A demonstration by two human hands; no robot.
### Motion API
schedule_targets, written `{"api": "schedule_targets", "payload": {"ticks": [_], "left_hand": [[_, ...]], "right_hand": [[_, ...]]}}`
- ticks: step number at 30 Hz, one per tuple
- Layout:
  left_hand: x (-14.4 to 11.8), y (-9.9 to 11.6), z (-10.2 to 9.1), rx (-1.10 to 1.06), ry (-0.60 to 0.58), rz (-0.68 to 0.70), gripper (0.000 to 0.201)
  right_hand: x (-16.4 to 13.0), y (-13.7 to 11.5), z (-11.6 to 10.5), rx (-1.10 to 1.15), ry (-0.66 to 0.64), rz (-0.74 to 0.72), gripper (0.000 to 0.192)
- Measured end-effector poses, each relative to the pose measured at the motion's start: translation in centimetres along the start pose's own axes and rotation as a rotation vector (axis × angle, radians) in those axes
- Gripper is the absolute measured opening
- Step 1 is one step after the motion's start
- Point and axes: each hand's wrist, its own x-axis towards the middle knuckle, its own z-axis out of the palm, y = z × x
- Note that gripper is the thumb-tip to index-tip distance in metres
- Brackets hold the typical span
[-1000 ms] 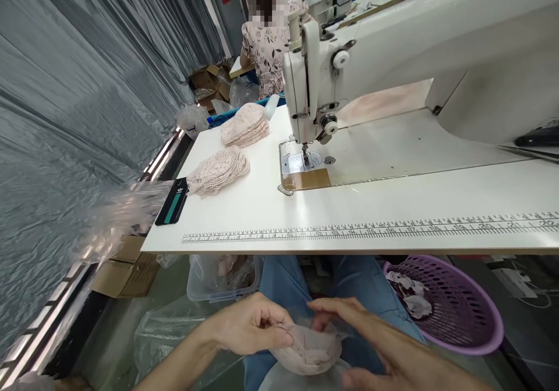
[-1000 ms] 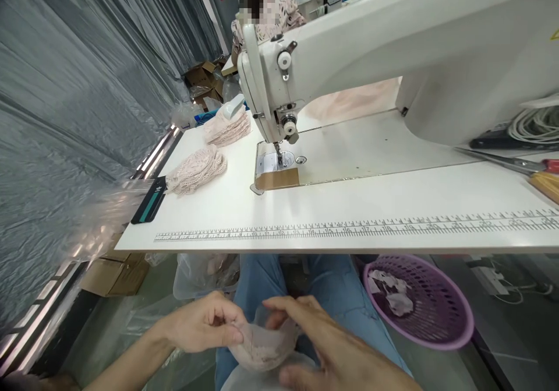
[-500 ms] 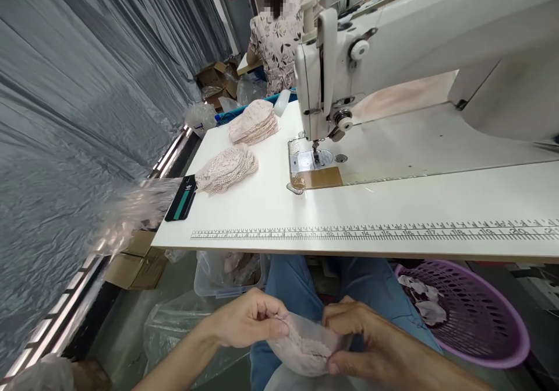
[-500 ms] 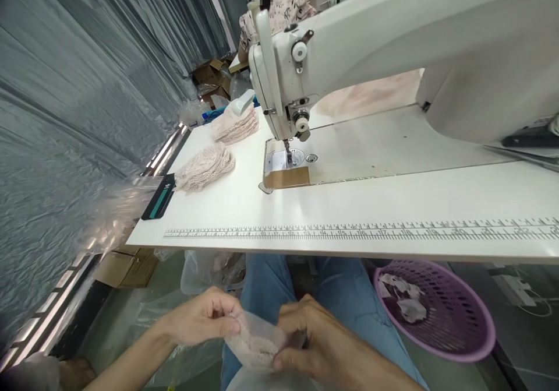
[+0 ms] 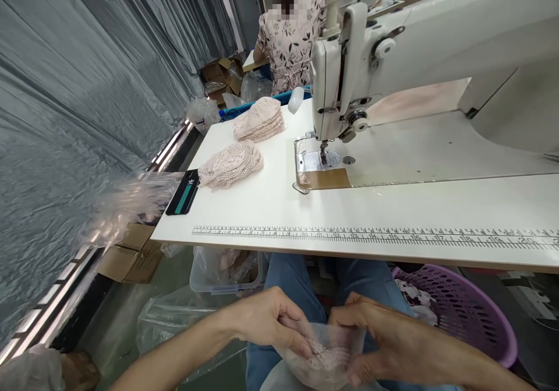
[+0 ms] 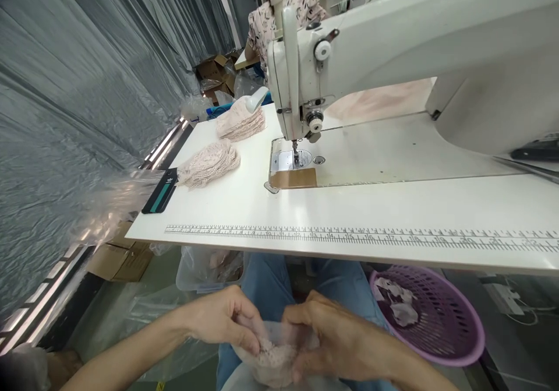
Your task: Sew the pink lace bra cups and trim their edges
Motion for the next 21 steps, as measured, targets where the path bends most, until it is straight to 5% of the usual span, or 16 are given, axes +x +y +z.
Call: {"api": "schedule_targets", "payload": {"ticks": [5, 21], "left_hand": [[-0.6, -0.6, -0.6, -0.093, -0.005, -0.025, 0.027], [-1.2, -0.8, -0.7, -0.149, -0.011, -0.010, 0.021]], "right_hand": [[-0.2, 0.3, 0.5, 0.029, -0.032, 0.106, 0.008], [0.8, 1.9, -0.4, 0.284, -0.223, -0.136, 0.040]]}}
